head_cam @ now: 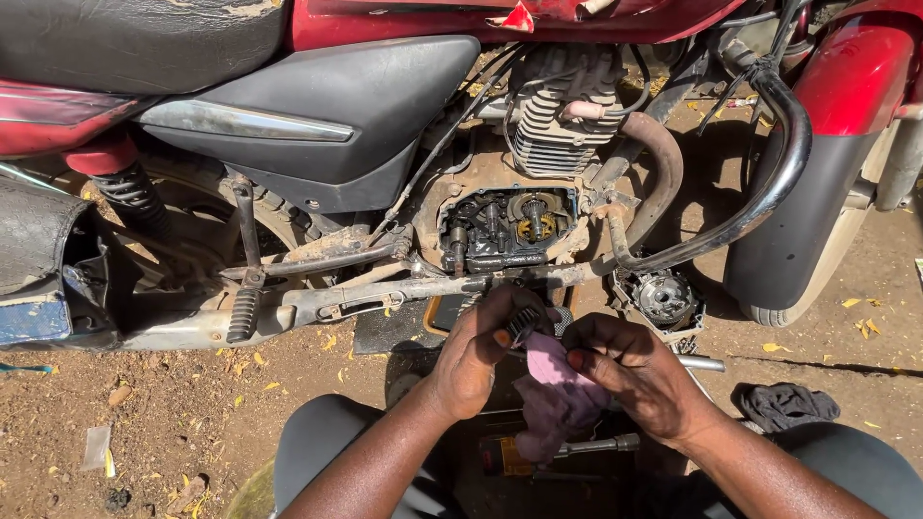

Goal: Inspecting, cleaning, and assembling internal gears within a motorcycle engine housing.

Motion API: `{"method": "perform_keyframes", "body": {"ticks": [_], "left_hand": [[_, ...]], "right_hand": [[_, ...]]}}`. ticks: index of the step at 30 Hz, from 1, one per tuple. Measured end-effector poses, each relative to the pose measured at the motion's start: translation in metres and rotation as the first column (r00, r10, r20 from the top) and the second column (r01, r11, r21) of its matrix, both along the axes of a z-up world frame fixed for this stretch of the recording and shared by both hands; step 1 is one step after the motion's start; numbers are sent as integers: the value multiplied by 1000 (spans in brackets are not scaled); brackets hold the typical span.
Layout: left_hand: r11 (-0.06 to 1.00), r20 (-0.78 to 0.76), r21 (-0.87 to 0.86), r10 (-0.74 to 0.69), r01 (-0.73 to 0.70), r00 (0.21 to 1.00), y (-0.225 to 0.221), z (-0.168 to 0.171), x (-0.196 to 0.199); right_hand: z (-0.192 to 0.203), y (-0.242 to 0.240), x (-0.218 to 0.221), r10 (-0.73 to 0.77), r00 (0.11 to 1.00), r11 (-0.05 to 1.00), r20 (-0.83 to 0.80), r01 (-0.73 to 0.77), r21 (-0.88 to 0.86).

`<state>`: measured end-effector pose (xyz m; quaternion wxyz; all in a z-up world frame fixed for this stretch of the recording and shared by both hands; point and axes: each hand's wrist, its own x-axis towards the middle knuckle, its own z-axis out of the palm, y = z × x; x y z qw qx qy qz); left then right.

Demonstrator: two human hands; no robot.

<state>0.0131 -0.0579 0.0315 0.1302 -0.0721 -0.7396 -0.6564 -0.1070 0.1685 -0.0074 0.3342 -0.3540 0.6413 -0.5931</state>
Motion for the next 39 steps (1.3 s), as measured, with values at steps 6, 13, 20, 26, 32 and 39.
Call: {"method": "perform_keyframes", "body": {"ticks": [6, 13, 20, 26, 32, 39], "left_hand": [[918, -8, 376, -130, 124, 991, -3, -22, -3], [815, -26, 569, -108, 104, 994, -10, -9, -6], [796, -54, 579, -181, 178, 982, -2, -36, -8], [810, 93, 572, -221, 130, 971, 17, -23, -12], [684, 132, 729, -181, 28, 975, 23, -36, -14], [658, 3, 752, -79, 50, 997, 11, -31, -12]], "right_hand": [[4, -2, 0, 133, 991, 937, -32, -137, -321], [19, 1, 3, -149, 931, 982, 335, 180, -65], [1, 12, -2, -235, 888, 966, 395, 260, -10], [-22, 36, -11, -145, 954, 981, 261, 174, -91], [31, 5, 0, -139, 959, 990, 245, 126, 68], [-107, 54, -38, -24, 922, 987, 386, 82, -135]]}}
